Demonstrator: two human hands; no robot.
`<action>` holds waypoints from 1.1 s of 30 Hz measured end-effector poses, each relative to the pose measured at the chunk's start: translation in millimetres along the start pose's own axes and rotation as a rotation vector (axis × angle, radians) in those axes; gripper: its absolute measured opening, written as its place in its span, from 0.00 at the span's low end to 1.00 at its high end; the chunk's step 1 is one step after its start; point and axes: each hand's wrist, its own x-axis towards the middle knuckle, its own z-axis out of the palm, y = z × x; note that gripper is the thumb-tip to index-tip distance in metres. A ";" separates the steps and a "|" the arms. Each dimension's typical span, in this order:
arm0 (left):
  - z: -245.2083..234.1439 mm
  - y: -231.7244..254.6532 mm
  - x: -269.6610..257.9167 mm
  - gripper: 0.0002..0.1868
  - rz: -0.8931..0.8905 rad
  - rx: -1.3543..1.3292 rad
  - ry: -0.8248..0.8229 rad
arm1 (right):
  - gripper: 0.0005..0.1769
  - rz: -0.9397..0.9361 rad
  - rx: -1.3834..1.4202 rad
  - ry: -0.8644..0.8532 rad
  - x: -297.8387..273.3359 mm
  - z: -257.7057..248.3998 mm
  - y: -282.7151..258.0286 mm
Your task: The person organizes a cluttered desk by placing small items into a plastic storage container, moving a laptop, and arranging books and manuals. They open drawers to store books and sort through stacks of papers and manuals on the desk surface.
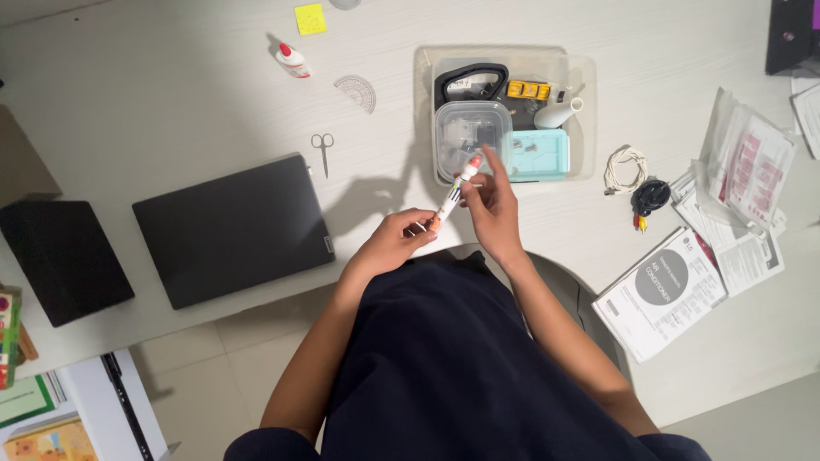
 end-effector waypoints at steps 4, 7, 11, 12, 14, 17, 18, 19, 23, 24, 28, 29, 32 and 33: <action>-3.3 5.2 -3.1 0.14 -0.046 0.016 -0.041 | 0.34 0.046 0.048 0.035 -6.2 8.1 12.1; -6.7 15.0 -2.4 0.14 -0.043 0.074 -0.054 | 0.33 0.064 0.112 0.072 -9.6 10.2 14.0; -7.5 26.3 9.8 0.15 0.037 0.112 -0.028 | 0.40 0.101 0.163 0.063 -2.2 0.3 5.1; -6.3 27.6 14.3 0.15 0.068 0.117 -0.031 | 0.42 0.106 0.176 0.081 -0.9 -1.4 3.5; -1.9 28.7 23.8 0.15 0.133 0.128 -0.033 | 0.43 0.101 0.211 0.118 -0.4 -5.3 2.7; 4.2 30.0 37.1 0.17 0.151 0.124 -0.034 | 0.45 0.066 0.243 0.206 0.8 -14.5 5.7; 5.0 30.1 40.9 0.17 0.141 0.134 -0.027 | 0.46 0.045 0.231 0.252 1.9 -20.3 6.9; 5.9 29.3 42.9 0.18 0.128 0.142 -0.018 | 0.46 0.027 0.218 0.296 2.0 -27.2 7.9; 6.9 20.4 46.9 0.17 0.094 0.174 0.043 | 0.46 -0.038 0.116 0.446 12.6 -74.7 7.8; 6.1 17.5 47.3 0.17 0.085 0.182 0.055 | 0.45 -0.059 0.038 0.463 16.7 -88.4 6.6; -0.5 9.2 43.4 0.16 0.044 0.198 0.115 | 0.37 -0.242 -0.350 0.386 42.7 -121.7 -1.9; -2.6 9.0 43.2 0.16 0.036 0.198 0.131 | 0.35 -0.251 -0.407 0.353 50.0 -126.9 -7.3; -6.4 11.6 42.3 0.17 0.005 0.204 0.182 | 0.30 -0.267 -0.495 0.244 71.5 -126.9 -20.6; -7.2 13.1 42.5 0.17 -0.008 0.216 0.198 | 0.28 -0.269 -0.510 0.207 77.3 -124.9 -23.8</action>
